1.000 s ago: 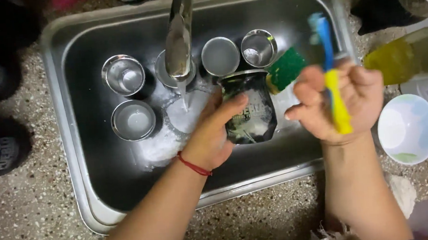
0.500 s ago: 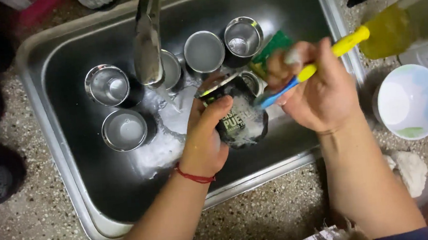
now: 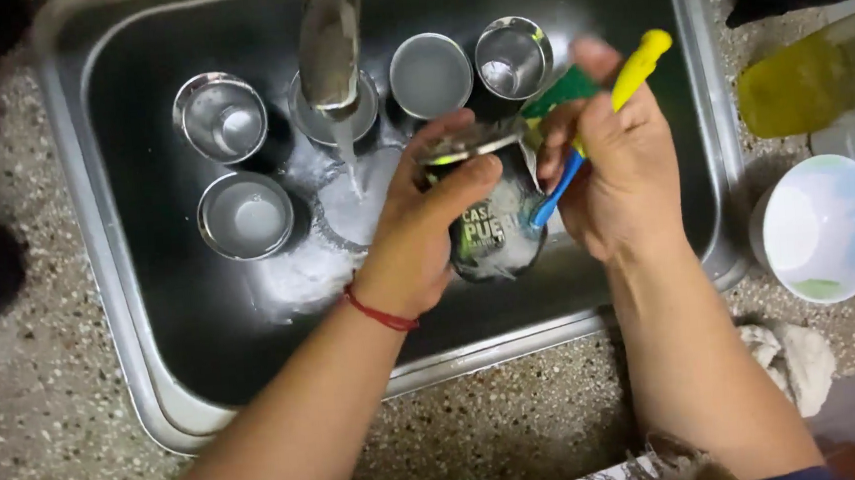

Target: The person washes a black metal cup in a kitchen sink using a toothbrush and a sponge. They scrub the cup's exterior and interior, rinse it under running water, and place it in the sink among other cups.

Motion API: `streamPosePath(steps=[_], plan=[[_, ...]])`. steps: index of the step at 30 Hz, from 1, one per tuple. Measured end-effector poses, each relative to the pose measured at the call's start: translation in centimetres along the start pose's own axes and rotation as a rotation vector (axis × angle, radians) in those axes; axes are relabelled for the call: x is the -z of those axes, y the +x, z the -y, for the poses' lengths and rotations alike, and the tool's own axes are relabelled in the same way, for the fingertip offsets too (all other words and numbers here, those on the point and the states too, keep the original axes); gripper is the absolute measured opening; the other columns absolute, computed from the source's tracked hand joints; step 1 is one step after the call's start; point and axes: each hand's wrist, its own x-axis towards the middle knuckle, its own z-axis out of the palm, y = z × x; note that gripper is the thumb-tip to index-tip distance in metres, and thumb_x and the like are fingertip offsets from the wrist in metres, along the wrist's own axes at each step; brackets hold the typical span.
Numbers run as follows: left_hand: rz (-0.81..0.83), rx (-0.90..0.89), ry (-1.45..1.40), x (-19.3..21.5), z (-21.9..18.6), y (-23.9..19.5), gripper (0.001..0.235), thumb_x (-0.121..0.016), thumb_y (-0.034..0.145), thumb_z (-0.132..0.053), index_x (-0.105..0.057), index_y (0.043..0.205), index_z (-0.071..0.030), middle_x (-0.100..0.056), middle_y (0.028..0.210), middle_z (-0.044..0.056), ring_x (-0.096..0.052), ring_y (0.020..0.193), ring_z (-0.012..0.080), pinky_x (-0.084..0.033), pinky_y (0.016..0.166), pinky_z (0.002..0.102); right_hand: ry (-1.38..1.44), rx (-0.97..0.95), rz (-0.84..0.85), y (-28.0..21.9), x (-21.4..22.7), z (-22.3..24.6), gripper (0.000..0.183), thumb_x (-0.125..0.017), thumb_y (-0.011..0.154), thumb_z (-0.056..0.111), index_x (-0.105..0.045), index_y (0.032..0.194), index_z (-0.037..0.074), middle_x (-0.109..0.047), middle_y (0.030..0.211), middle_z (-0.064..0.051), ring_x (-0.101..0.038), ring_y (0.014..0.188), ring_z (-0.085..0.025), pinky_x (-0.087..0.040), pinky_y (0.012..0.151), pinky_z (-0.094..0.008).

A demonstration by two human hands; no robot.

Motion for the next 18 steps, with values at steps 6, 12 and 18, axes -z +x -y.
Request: streamPosePath(steps=[6, 12, 18], plan=[[0.116, -0.081, 0.018, 0.4, -1.0, -0.1, 0.048, -0.075, 0.078, -0.018, -0.062, 0.123, -0.014, -0.064, 0.106, 0.004, -0.058, 0.092, 0.0141, -0.048, 0.081, 0.028, -0.047, 0.087, -0.172, -0.6, -2.0, 0.7, 0.028, -0.057, 0.095, 0.042, -0.051, 0.099, 0.015, -0.051, 0.060, -0.002, -0.034, 0.037, -0.007, -0.030, 0.033, -0.020], [0.137, 0.030, 0.094, 0.3, -1.0, 0.0, 0.047, -0.070, 0.078, -0.024, -0.063, 0.124, -0.015, -0.061, 0.101, 0.004, -0.053, 0.088, 0.0140, -0.044, 0.078, 0.028, 0.027, 0.117, -0.088, -1.3, -2.4, 1.2, 0.033, -0.041, 0.097, 0.051, -0.048, 0.097, 0.019, -0.046, 0.061, 0.001, -0.037, 0.042, -0.007, -0.032, 0.037, -0.020], [0.259, -0.008, 0.098, 0.5, -0.6, 0.3, 0.049, -0.077, 0.073, -0.017, -0.062, 0.119, -0.010, -0.068, 0.110, 0.008, -0.065, 0.098, 0.0173, -0.055, 0.084, 0.030, -0.417, 0.328, -0.132, -2.2, -3.8, 0.6, 0.047, -0.042, 0.097, 0.058, -0.037, 0.086, 0.013, -0.040, 0.054, -0.004, -0.035, 0.039, -0.014, -0.028, 0.037, -0.026]])
